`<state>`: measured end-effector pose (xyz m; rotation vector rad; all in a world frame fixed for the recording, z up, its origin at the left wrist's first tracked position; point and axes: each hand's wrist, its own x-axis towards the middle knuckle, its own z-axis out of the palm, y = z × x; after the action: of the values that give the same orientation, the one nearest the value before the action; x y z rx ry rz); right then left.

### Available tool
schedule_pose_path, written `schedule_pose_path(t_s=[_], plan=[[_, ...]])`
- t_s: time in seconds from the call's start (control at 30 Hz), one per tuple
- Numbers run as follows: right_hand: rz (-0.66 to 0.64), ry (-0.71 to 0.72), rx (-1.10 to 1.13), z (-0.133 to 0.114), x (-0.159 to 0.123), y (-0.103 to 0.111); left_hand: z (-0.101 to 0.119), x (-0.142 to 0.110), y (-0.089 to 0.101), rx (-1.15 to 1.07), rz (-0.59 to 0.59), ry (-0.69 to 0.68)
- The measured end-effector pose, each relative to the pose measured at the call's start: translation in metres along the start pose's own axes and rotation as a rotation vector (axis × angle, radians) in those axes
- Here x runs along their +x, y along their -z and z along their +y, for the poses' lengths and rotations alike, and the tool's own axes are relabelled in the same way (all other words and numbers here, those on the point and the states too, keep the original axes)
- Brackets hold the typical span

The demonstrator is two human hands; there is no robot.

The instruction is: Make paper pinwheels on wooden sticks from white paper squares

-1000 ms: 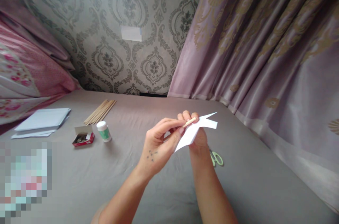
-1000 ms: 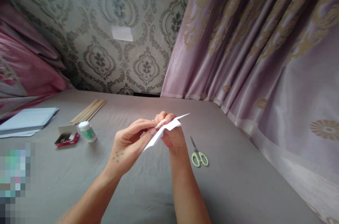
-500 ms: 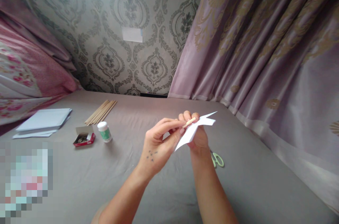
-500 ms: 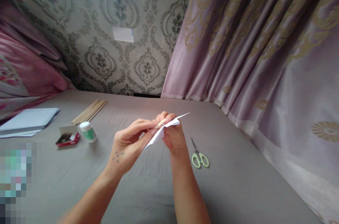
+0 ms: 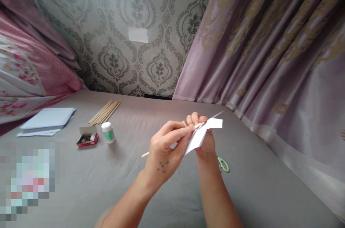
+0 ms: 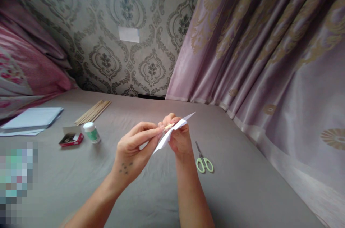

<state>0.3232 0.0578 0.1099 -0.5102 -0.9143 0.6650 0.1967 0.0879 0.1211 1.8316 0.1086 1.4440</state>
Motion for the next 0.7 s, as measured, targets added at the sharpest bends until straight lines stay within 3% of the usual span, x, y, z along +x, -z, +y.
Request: schedule_pose_path(t_s=[0.17, 0.7], plan=[[0.036, 0.045, -0.06, -0.0011, -0.0002, -0.0027, 0.0012, -0.0026, 0.0001, 0.072, -0.002, -0.063], [0.053, 0.081, -0.186, -0.0024, -0.0044, -0.0079, 0.0015, -0.0053, -0.0013, 0.171, 0.041, -0.085]])
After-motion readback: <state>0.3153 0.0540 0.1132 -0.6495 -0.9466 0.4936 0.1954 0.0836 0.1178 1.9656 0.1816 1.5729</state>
